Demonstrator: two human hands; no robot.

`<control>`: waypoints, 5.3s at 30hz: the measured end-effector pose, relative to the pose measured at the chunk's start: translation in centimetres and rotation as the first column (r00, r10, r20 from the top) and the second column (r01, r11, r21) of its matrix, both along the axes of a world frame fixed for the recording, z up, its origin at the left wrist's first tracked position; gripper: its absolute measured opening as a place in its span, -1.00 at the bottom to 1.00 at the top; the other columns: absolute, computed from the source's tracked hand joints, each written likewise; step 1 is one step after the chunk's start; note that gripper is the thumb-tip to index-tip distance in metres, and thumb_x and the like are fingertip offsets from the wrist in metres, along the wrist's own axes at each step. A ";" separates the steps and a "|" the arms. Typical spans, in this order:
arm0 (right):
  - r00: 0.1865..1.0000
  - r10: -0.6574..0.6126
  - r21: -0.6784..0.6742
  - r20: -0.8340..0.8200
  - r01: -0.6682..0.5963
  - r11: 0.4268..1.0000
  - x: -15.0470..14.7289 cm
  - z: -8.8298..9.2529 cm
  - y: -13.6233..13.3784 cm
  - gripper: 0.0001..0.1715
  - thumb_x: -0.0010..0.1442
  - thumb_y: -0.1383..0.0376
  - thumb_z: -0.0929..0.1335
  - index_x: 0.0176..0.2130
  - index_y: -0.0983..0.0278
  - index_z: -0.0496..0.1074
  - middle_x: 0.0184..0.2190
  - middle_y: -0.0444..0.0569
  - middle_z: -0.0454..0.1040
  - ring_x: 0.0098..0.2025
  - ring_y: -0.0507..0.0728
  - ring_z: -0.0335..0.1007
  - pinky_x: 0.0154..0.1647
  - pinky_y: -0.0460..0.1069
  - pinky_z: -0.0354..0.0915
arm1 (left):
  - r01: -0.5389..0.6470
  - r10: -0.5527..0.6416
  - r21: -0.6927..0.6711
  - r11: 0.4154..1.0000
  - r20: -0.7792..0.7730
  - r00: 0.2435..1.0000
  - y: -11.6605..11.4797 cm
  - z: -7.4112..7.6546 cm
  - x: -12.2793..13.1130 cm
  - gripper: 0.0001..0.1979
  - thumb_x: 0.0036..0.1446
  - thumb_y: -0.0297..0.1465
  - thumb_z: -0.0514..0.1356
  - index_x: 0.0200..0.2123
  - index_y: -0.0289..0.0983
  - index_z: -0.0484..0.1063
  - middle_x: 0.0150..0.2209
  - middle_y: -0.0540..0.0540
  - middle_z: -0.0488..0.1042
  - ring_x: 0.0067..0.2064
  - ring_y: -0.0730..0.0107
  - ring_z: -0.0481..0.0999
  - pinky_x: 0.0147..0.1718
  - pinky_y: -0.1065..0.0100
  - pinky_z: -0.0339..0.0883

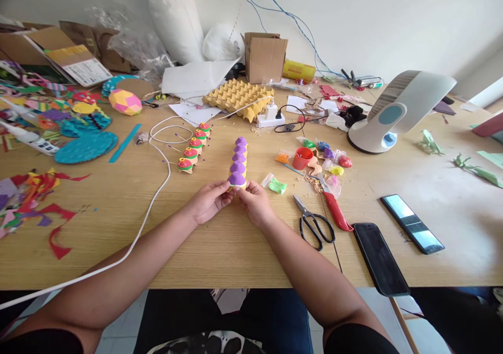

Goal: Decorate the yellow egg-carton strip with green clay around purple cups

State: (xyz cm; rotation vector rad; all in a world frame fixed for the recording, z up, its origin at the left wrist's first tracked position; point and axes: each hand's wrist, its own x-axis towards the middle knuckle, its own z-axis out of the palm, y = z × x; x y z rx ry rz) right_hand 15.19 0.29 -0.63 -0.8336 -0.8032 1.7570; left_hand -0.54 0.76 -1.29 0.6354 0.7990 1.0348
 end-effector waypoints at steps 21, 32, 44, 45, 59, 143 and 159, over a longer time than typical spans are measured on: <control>0.997 0.082 -0.027 0.001 -0.082 0.996 0.5 0.3 0.1 -0.58 -0.04 0.08 0.59 -0.40 0.29 0.44 -0.50 -0.18 0.38 -0.54 -0.09 0.03 -0.55 -0.12 -0.07 | -0.054 0.055 0.015 0.998 -0.007 0.998 -0.3 0.3 0.2 -0.77 -0.09 -0.38 0.48 -0.40 -0.35 0.54 -0.47 0.02 0.48 -0.47 0.65 0.39 -0.47 0.58 0.28; 0.997 0.078 -0.035 -0.017 -0.079 0.996 0.8 0.4 0.2 -0.58 -0.05 0.09 0.59 -0.43 0.29 0.42 -0.51 -0.17 0.41 -0.57 -0.09 0.00 -0.58 -0.12 -0.08 | -0.014 0.014 0.015 1.000 0.020 1.000 -0.2 0.6 -0.1 -0.79 -0.05 -0.38 0.47 -0.40 -0.36 0.55 -0.44 -0.01 0.50 -0.43 0.62 0.43 -0.44 0.57 0.34; 0.994 0.087 -0.070 -0.069 -0.092 0.993 0.8 0.4 0.1 -0.54 -0.05 0.06 0.59 -0.40 0.28 0.40 -0.51 -0.17 0.39 -0.58 -0.10 -0.06 -0.59 -0.13 -0.10 | -0.019 0.020 -0.009 1.000 0.074 0.997 -0.4 0.8 -0.1 -0.80 -0.01 -0.38 0.45 -0.41 -0.36 0.53 -0.44 -0.04 0.53 -0.43 0.62 0.48 -0.43 0.61 0.39; 0.993 0.090 -0.071 -0.071 -0.095 0.993 0.8 0.4 0.1 -0.54 -0.04 0.05 0.58 -0.40 0.27 0.39 -0.51 -0.18 0.38 -0.58 -0.10 -0.07 -0.59 -0.13 -0.10 | -0.022 0.023 -0.009 1.000 0.071 0.997 -0.4 0.8 -0.1 -0.80 -0.01 -0.38 0.45 -0.42 -0.36 0.53 -0.45 -0.04 0.53 -0.44 0.62 0.47 -0.44 0.61 0.39; 0.988 0.091 -0.099 -0.127 -0.104 0.990 0.9 0.4 0.2 -0.53 0.00 0.05 0.56 -0.45 0.27 0.32 -0.50 -0.16 0.39 -0.57 -0.09 -0.03 -0.61 -0.14 -0.12 | -0.017 0.017 0.003 1.000 0.109 0.994 -0.4 1.4 -0.2 -0.78 -0.01 -0.36 0.45 -0.36 -0.39 0.56 -0.42 -0.07 0.54 -0.40 0.58 0.51 -0.42 0.61 0.42; 0.397 -0.432 0.452 0.810 0.047 0.891 7.3 5.0 2.4 -0.73 0.19 0.13 0.37 -0.24 0.25 0.57 -0.39 -0.04 0.51 -0.39 0.09 0.31 -0.34 -0.01 0.19 | -0.052 0.071 -0.096 0.994 0.213 0.974 0.7 0.3 -0.6 -0.89 0.11 -0.44 0.36 -0.33 -0.36 0.51 -0.39 -0.09 0.53 -0.37 0.55 0.54 -0.40 0.58 0.48; -0.412 -0.244 0.153 0.878 -0.242 0.958 10.5 2.0 10.9 -0.69 0.19 0.23 0.43 -0.22 0.48 0.57 -0.37 0.41 0.53 -0.08 0.53 0.49 -0.13 0.38 0.30 | -0.074 0.091 -0.088 0.993 0.211 0.973 0.7 0.5 -0.5 -0.85 0.08 -0.42 0.38 -0.33 -0.37 0.51 -0.41 -0.08 0.52 -0.39 0.56 0.52 -0.42 0.58 0.46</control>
